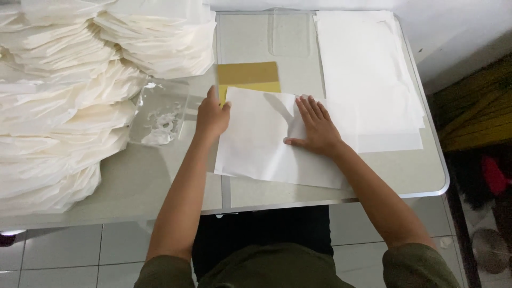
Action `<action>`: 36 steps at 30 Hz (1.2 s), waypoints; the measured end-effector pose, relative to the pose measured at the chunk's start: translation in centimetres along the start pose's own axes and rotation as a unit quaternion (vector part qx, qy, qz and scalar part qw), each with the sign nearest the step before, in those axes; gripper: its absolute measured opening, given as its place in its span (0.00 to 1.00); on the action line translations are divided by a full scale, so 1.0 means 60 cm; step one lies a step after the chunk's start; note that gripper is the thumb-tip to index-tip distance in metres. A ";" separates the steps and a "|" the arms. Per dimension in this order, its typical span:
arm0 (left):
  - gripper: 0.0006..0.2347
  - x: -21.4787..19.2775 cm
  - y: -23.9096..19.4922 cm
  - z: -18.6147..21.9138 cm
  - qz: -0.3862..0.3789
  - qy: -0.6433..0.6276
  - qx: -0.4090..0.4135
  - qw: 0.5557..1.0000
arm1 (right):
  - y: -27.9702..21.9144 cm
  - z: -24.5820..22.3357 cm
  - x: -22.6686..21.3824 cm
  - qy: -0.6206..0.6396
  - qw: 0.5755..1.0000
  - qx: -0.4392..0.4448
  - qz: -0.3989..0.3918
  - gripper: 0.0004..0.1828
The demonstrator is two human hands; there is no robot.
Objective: Folding and gluing paper around cardboard templates to assemble boxes.
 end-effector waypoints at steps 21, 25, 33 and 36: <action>0.33 0.052 0.173 0.101 -0.061 0.149 -0.160 0.974 | -0.010 -0.010 -0.017 0.019 1.000 0.014 -0.016 0.66; 0.39 0.063 0.205 0.073 -0.064 0.092 -0.198 0.974 | -0.008 -0.010 -0.020 0.020 1.000 0.009 -0.012 0.65; 0.49 0.061 0.215 0.080 -0.066 0.004 -0.067 0.996 | -0.009 -0.010 -0.018 0.019 0.999 0.009 -0.029 0.63; 0.36 0.000 0.196 0.122 0.008 -0.082 0.008 0.997 | -0.013 -0.013 -0.024 0.036 0.999 -0.010 -0.022 0.62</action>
Point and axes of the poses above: each hand's wrist, its own y-axis towards the middle knuckle, its own x-axis out of the palm, z = x × y, the point moved 7 cm from there along y, towards the middle knuckle, and after that the axes turned 5 degrees about -z, right-handed, at the moved point
